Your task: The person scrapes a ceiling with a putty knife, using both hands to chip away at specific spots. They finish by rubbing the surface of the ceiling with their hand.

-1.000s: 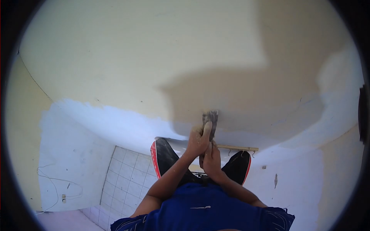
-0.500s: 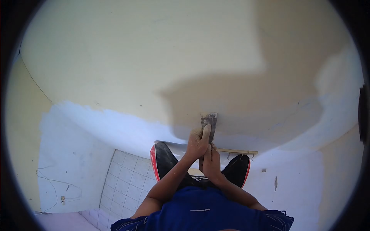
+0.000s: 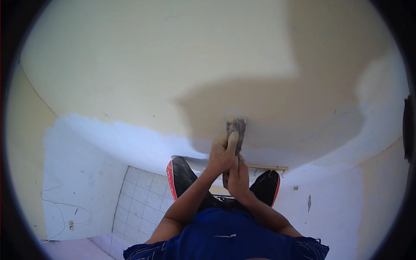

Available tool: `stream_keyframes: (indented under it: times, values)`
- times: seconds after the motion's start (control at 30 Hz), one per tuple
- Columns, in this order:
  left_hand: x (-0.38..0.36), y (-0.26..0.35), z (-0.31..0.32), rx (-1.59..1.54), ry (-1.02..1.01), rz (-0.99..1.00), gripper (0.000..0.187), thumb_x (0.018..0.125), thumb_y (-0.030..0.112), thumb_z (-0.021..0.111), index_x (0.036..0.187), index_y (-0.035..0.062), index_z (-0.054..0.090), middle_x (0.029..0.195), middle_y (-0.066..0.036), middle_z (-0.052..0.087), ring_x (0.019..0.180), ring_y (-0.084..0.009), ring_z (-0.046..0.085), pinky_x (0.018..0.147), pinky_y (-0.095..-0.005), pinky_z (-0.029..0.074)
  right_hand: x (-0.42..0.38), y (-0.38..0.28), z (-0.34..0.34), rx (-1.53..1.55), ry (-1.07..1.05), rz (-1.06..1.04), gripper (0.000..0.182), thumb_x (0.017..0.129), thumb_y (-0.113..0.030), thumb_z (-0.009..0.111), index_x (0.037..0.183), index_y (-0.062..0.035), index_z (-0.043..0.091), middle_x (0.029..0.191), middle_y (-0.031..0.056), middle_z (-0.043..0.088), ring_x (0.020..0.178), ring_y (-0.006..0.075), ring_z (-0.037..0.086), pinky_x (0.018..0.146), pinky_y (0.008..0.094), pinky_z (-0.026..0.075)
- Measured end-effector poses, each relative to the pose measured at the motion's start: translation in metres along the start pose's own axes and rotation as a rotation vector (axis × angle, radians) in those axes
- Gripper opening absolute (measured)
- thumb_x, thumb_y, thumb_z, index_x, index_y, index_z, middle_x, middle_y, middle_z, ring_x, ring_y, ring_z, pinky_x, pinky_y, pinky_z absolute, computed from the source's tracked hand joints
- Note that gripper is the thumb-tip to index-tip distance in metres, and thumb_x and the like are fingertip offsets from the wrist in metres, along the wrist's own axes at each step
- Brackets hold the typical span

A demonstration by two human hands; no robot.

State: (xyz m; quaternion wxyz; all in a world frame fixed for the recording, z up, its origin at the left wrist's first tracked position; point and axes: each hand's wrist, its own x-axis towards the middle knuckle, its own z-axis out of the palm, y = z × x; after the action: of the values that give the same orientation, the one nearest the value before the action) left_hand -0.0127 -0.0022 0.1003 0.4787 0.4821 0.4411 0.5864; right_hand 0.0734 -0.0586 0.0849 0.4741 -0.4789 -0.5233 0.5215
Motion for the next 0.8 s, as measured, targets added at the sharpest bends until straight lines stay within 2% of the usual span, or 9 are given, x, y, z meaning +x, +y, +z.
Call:
stream_keyframes:
  times: [0.17, 0.27, 0.3, 0.4, 0.47, 0.6, 0.67, 0.73, 0.8]
  values:
    - [0.008, 0.044, -0.001, -0.124, -0.021, -0.095, 0.039, 0.101, 0.031, 0.051, 0.074, 0.0021, 0.054, 0.058, -0.002, 0.053, 0.053, -0.015, 0.063, 0.046, -0.0305, 0.047, 0.015, -0.011, 0.003, 0.054, -0.047, -0.057, 0.039, 0.105, -0.026, 0.033, 0.081, -0.0021, 0.052, 0.053, 0.0014, 0.047, 0.043, 0.0108, 0.045, 0.043, 0.0292, 0.036]
    - [0.001, 0.011, -0.002, -0.035, -0.026, 0.013, 0.04, 0.101, 0.03, 0.051, 0.074, 0.0011, 0.054, 0.057, -0.002, 0.052, 0.052, -0.0124, 0.059, 0.046, -0.0307, 0.045, 0.009, 0.015, 0.001, -0.013, 0.007, -0.158, 0.04, 0.105, -0.026, 0.032, 0.082, -0.0005, 0.051, 0.054, 0.003, 0.047, 0.046, 0.0123, 0.047, 0.044, 0.0298, 0.037]
    - [0.003, -0.02, -0.007, 0.146, -0.017, 0.09, 0.042, 0.101, 0.031, 0.051, 0.073, 0.0, 0.054, 0.056, -0.002, 0.052, 0.053, -0.01, 0.055, 0.046, -0.0313, 0.042, 0.004, 0.023, -0.001, -0.05, 0.023, -0.128, 0.04, 0.105, -0.026, 0.032, 0.082, 0.0004, 0.051, 0.054, 0.004, 0.048, 0.047, 0.0135, 0.048, 0.045, 0.0308, 0.037]
    - [0.001, -0.026, -0.005, 0.135, -0.029, 0.129, 0.039, 0.101, 0.029, 0.05, 0.075, 0.0001, 0.055, 0.059, -0.001, 0.053, 0.055, -0.0096, 0.056, 0.047, -0.0283, 0.044, 0.001, 0.024, -0.004, -0.021, 0.009, 0.0, 0.04, 0.105, -0.026, 0.032, 0.083, 0.0022, 0.051, 0.055, 0.0068, 0.048, 0.049, 0.0167, 0.05, 0.046, 0.0338, 0.038]
    - [0.004, -0.003, -0.001, 0.034, -0.013, 0.067, 0.041, 0.101, 0.03, 0.051, 0.074, -0.0001, 0.055, 0.058, -0.001, 0.053, 0.054, -0.0096, 0.054, 0.047, -0.03, 0.043, 0.01, 0.016, -0.003, -0.122, 0.058, -0.215, 0.039, 0.105, -0.026, 0.033, 0.084, 0.0015, 0.051, 0.056, 0.007, 0.05, 0.049, 0.0155, 0.049, 0.046, 0.034, 0.038]
    - [0.008, 0.046, 0.001, -0.149, -0.007, -0.075, 0.042, 0.101, 0.031, 0.052, 0.072, -0.0003, 0.054, 0.058, -0.003, 0.054, 0.052, -0.0106, 0.052, 0.046, -0.0318, 0.041, 0.017, -0.008, -0.003, -0.026, -0.062, -0.125, 0.035, 0.107, -0.03, 0.033, 0.093, -0.003, 0.05, 0.054, -0.0015, 0.046, 0.039, 0.0055, 0.041, 0.037, 0.0235, 0.033]
    - [0.007, 0.03, -0.002, -0.136, -0.01, -0.055, 0.042, 0.101, 0.03, 0.052, 0.072, -0.0008, 0.054, 0.059, -0.004, 0.056, 0.052, -0.0111, 0.052, 0.046, -0.0314, 0.041, 0.018, 0.009, -0.001, -0.031, -0.031, -0.158, 0.035, 0.107, -0.03, 0.033, 0.094, -0.0024, 0.05, 0.055, -0.0009, 0.047, 0.039, 0.0065, 0.041, 0.037, 0.0249, 0.033]
    - [0.005, -0.015, -0.008, 0.181, 0.042, 0.205, 0.042, 0.101, 0.028, 0.052, 0.071, -0.0009, 0.055, 0.058, -0.003, 0.055, 0.051, -0.0105, 0.051, 0.046, -0.0312, 0.041, 0.004, 0.025, -0.002, -0.066, 0.002, -0.117, 0.036, 0.106, -0.029, 0.033, 0.09, -0.0007, 0.05, 0.057, 0.0028, 0.049, 0.044, 0.011, 0.046, 0.042, 0.0296, 0.036]
    - [-0.005, -0.033, -0.005, 0.108, 0.048, 0.132, 0.042, 0.1, 0.028, 0.051, 0.07, -0.0008, 0.055, 0.057, -0.002, 0.054, 0.051, -0.0102, 0.05, 0.046, -0.0312, 0.04, -0.001, 0.032, -0.003, -0.105, 0.036, -0.069, 0.038, 0.105, -0.027, 0.033, 0.087, 0.0009, 0.051, 0.059, 0.0064, 0.052, 0.049, 0.0156, 0.051, 0.047, 0.0344, 0.039]
